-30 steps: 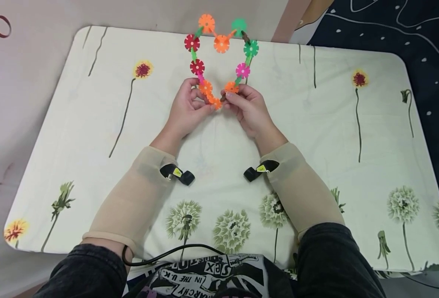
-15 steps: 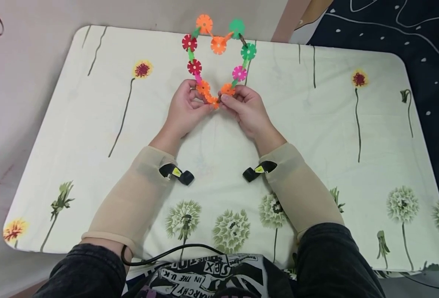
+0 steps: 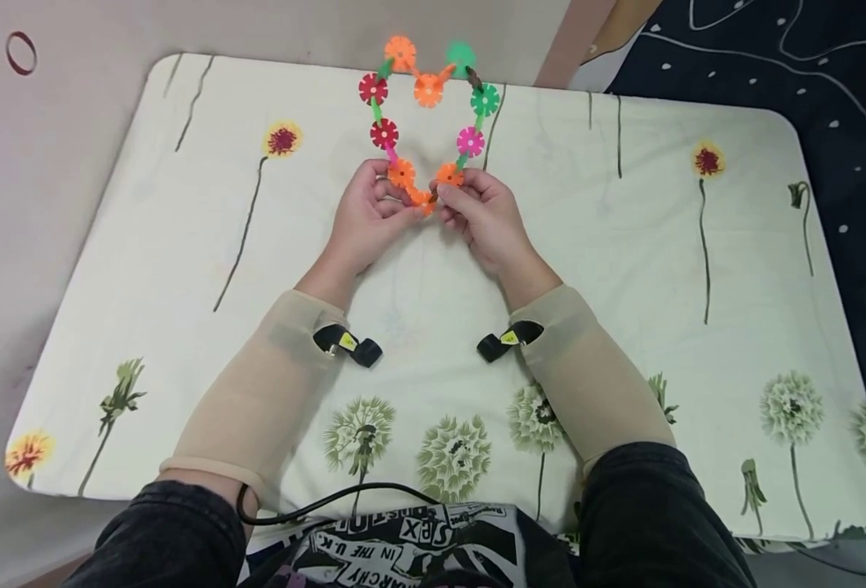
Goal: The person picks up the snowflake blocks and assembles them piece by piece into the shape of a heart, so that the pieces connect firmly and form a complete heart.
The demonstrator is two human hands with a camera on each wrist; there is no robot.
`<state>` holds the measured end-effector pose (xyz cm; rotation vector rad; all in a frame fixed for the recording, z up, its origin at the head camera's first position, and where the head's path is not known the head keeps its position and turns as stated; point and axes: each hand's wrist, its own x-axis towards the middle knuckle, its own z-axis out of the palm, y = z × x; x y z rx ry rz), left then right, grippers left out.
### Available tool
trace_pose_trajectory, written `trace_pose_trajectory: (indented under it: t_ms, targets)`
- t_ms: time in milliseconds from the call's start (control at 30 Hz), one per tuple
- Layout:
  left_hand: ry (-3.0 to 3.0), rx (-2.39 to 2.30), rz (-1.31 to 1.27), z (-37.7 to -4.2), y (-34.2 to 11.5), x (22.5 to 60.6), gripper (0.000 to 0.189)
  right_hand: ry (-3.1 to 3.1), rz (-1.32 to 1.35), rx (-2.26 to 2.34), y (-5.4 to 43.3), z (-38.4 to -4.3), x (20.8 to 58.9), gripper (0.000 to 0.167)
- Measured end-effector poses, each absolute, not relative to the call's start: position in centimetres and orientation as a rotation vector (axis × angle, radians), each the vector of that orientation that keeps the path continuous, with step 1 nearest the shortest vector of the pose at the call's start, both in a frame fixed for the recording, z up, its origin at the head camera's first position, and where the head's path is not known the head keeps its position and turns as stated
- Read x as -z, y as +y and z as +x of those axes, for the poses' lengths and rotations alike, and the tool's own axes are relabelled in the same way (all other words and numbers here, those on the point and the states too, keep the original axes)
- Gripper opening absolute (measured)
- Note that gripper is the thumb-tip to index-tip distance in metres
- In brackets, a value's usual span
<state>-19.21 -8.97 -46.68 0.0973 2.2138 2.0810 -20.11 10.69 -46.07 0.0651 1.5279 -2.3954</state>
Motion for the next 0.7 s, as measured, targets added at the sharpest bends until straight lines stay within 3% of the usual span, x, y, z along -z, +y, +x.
trace_pose_trajectory:
  t_ms: [233,700]
  targets:
    - [2.258,-1.962,-0.032,-19.5,-8.9,45.9,0.083,1.701,0.162,2.354,10.2,-20.4,46.1,0.048]
    - [2.381,-1.852,-0.267,-19.4,-8.6,45.6,0.081,1.940,0.141,2.090,10.0,-20.5,46.2,0.036]
